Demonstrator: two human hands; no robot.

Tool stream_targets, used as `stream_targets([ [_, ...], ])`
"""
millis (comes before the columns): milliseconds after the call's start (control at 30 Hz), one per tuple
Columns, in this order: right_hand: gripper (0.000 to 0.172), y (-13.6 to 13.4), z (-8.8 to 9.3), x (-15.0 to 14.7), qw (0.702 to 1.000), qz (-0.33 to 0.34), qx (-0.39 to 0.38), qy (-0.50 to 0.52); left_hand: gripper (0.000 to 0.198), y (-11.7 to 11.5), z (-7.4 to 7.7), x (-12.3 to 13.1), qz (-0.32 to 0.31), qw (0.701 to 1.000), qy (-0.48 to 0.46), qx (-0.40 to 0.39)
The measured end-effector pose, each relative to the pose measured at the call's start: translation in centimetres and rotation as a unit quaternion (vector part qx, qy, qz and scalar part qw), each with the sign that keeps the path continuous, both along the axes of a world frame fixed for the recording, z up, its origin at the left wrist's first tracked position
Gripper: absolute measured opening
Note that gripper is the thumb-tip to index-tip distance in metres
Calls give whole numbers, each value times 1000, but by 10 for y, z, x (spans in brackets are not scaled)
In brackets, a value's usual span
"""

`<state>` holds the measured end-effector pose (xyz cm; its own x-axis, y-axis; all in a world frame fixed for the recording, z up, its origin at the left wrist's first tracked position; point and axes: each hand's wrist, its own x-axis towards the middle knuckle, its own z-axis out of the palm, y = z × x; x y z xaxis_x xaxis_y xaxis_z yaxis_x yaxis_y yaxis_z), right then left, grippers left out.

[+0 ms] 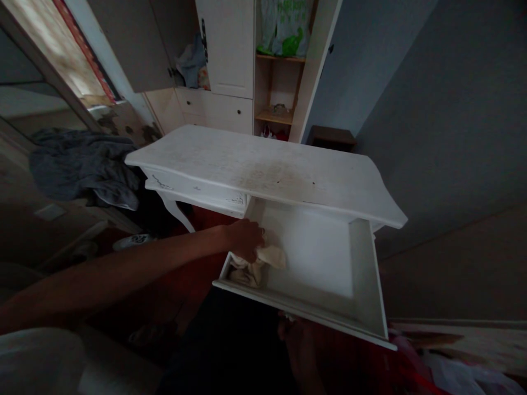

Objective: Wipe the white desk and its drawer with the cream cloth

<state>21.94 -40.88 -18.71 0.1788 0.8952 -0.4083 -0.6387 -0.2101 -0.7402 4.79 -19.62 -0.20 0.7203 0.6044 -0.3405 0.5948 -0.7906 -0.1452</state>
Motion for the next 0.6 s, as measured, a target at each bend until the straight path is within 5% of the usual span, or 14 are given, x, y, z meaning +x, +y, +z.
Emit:
stream_targets([
  [233,31,5,15,4,1000,16,-22,4,38,-48,5,-43,-59,980,-171,-89],
  [600,28,5,19,2,999,8,-37,-4,24,-86,4,-31,-45,942,-294,-158],
])
